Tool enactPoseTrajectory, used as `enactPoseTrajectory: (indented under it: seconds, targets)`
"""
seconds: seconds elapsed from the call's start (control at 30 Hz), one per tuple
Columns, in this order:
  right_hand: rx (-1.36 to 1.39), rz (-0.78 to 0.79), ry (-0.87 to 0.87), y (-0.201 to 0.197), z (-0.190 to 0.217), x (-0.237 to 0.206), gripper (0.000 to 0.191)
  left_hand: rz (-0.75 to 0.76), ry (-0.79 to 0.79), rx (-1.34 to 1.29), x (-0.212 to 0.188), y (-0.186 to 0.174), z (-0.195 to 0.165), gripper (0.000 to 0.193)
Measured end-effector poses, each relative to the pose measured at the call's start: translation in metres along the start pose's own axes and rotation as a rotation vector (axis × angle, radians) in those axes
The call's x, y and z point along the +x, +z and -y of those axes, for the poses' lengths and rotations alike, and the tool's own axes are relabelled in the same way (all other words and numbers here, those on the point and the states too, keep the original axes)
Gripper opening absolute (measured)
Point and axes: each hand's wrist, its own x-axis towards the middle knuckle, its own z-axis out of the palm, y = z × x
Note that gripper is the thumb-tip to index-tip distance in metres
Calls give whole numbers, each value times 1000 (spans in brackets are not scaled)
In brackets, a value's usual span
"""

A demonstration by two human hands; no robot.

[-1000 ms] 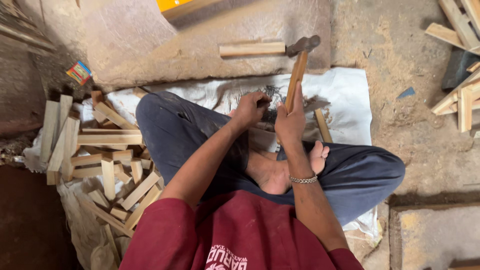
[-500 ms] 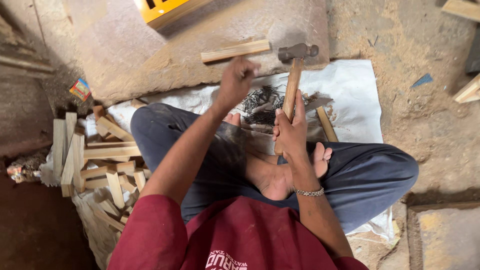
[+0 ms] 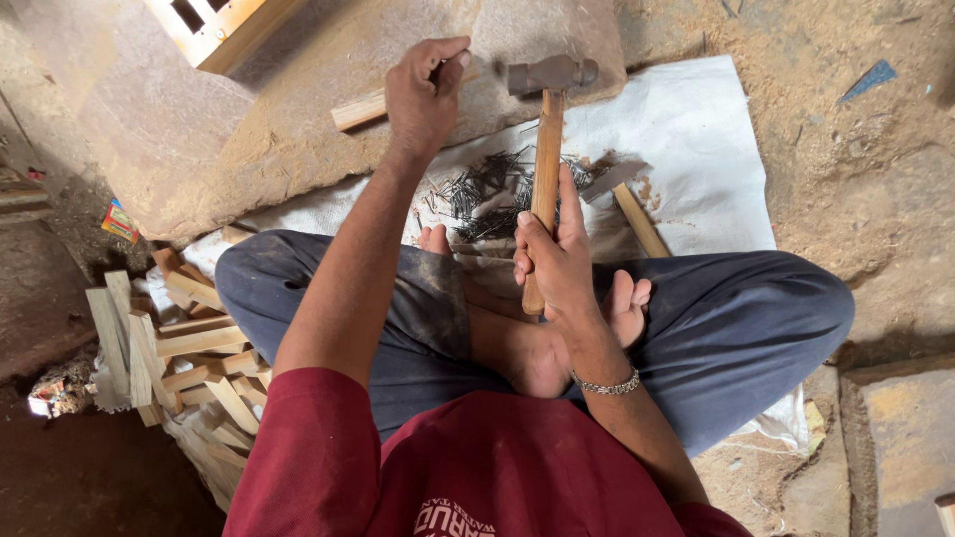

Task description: The person sits on the floor and repeatedly hammers nails into small wooden blocks using a hammer. They pick up blocks from a pile, place them on a work surface, drive nails in, and set the finished pieces aside.

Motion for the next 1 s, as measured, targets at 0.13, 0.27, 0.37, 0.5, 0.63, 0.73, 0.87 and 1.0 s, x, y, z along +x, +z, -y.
enactPoseTrajectory:
  seconds: [0.13, 0.27, 0.37, 0.5, 0.63, 0.73, 0.87, 1.0]
  targets:
    - [21, 4, 6, 1, 0, 0, 82, -28, 98, 33, -2, -3, -1, 11]
    - [10, 7, -15, 4, 0, 0, 81, -48, 155, 40, -1, -3, -6, 13]
    - [-72, -17, -59, 8, 4, -1, 81, -85, 239, 118, -1, -2, -11, 15]
    - [-699, -96, -230, 11, 15, -5, 73, -103, 268, 129, -3, -6, -15, 18]
    - [-1040, -52, -797, 15, 26, -11, 66, -125, 239, 126, -5, -8, -16, 44]
    - [-1026, -59, -753, 22, 37, -9, 62, -27, 58, 47, -5, -4, -14, 72]
    - [-1215, -81, -454, 35, 46, 3, 66, -45, 85, 34, -3, 4, -5, 85]
    - [-1261, -66, -286, 35, 52, 8, 70, -25, 48, 66, -3, 8, -2, 88]
